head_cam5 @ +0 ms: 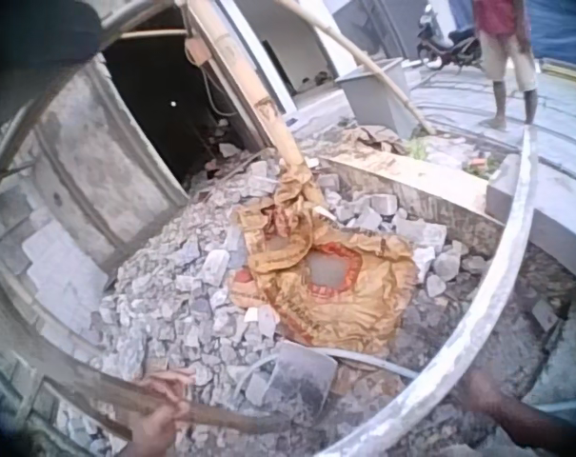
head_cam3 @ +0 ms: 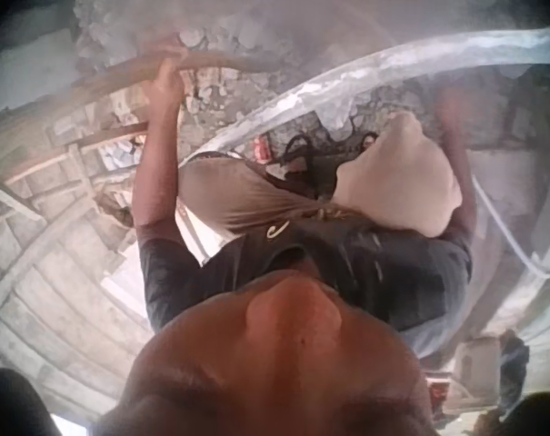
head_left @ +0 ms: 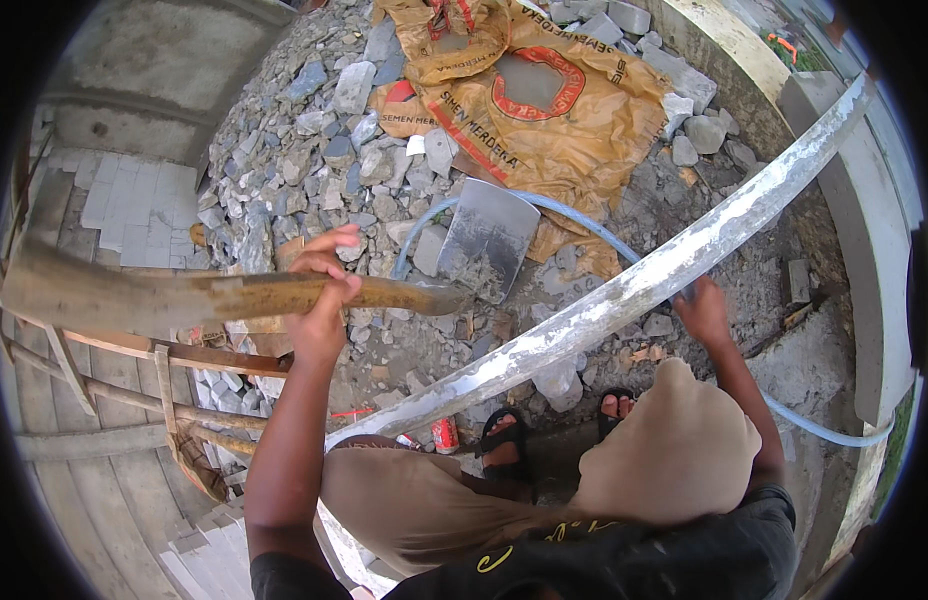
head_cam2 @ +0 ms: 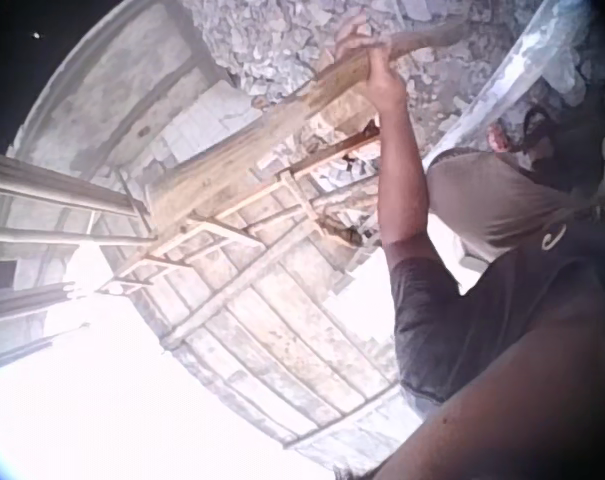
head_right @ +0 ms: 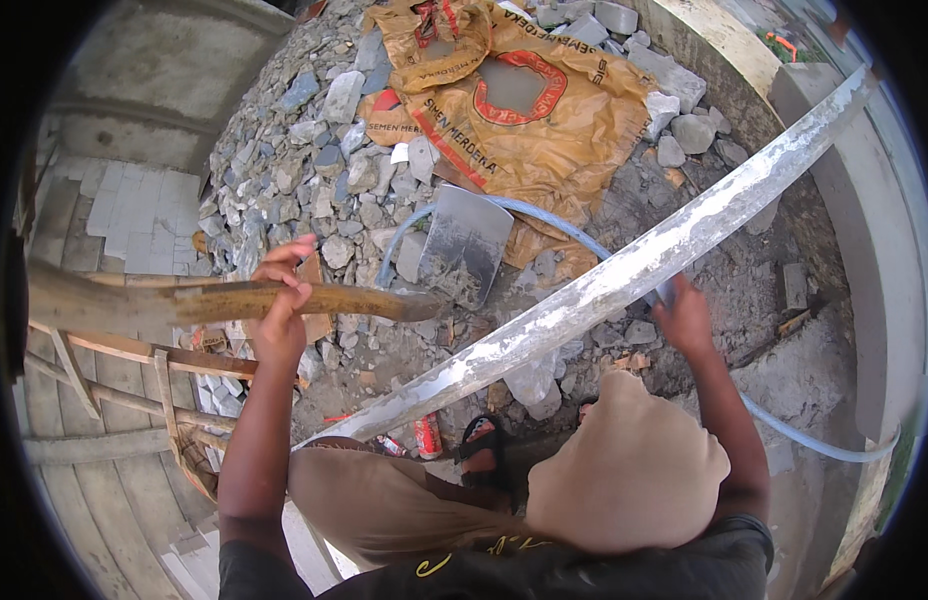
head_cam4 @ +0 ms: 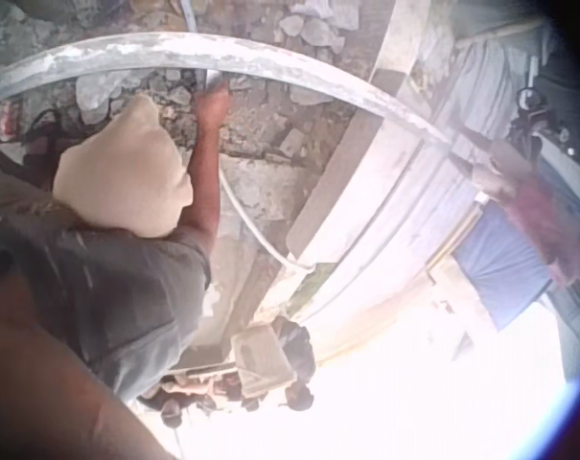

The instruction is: The person cleans and scrapes a metal trowel using a wooden handle and water, removing dried concrete residue.

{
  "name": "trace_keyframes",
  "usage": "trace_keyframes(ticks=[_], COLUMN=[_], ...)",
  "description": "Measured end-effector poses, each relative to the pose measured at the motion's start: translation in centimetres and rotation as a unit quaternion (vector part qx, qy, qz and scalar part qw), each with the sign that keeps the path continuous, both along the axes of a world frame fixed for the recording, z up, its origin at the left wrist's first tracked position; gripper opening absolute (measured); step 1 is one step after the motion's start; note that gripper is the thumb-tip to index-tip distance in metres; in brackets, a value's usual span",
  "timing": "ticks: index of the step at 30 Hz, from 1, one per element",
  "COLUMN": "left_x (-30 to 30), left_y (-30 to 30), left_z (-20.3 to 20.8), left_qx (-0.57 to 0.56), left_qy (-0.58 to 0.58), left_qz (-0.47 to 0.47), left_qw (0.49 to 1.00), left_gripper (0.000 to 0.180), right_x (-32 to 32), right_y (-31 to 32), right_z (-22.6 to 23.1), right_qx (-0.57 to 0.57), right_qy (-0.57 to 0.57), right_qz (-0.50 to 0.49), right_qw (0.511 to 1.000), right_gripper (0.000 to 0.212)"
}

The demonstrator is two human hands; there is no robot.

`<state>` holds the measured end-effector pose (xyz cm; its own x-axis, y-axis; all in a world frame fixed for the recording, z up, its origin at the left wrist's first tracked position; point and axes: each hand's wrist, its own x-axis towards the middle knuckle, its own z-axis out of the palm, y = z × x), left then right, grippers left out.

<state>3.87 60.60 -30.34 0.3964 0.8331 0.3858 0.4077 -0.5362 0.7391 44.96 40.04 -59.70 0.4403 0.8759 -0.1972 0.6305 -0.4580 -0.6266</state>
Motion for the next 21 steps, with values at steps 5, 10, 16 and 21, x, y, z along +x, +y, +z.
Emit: trace_keyframes(ticks=[5, 10, 16, 21], left_x=[7.6, 10.7, 13.5, 15.2], left_y=[0.7, -0.1, -0.5, 0.1], left_z=[0.6, 1.9, -2.5, -3.8], left_qx=[-0.178, -0.192, -0.232, -0.224], left_qy=[-0.258, -0.344, -0.368, -0.324], left_qz=[0.027, 0.079, 0.145, 0.1], left_qw=[0.949, 0.916, 0.889, 0.914], left_gripper=[0.021, 0.026, 0.03, 0.03], right_x=[-5.4, -8.6, -7.2, -5.1], right_y=[0.7, 3.6, 10.7, 12.4], right_z=[-3.9, -6.1, -0.8, -5.2], right_qx=[0.115, 0.091, 0.066, 0.129], right_qy=[0.205, 0.242, 0.325, 0.223], right_qz=[0.054, 0.092, 0.047, 0.067], right_qw=[0.97, 0.962, 0.942, 0.964], right_gripper=[0.059, 0.062, 0.057, 0.061])
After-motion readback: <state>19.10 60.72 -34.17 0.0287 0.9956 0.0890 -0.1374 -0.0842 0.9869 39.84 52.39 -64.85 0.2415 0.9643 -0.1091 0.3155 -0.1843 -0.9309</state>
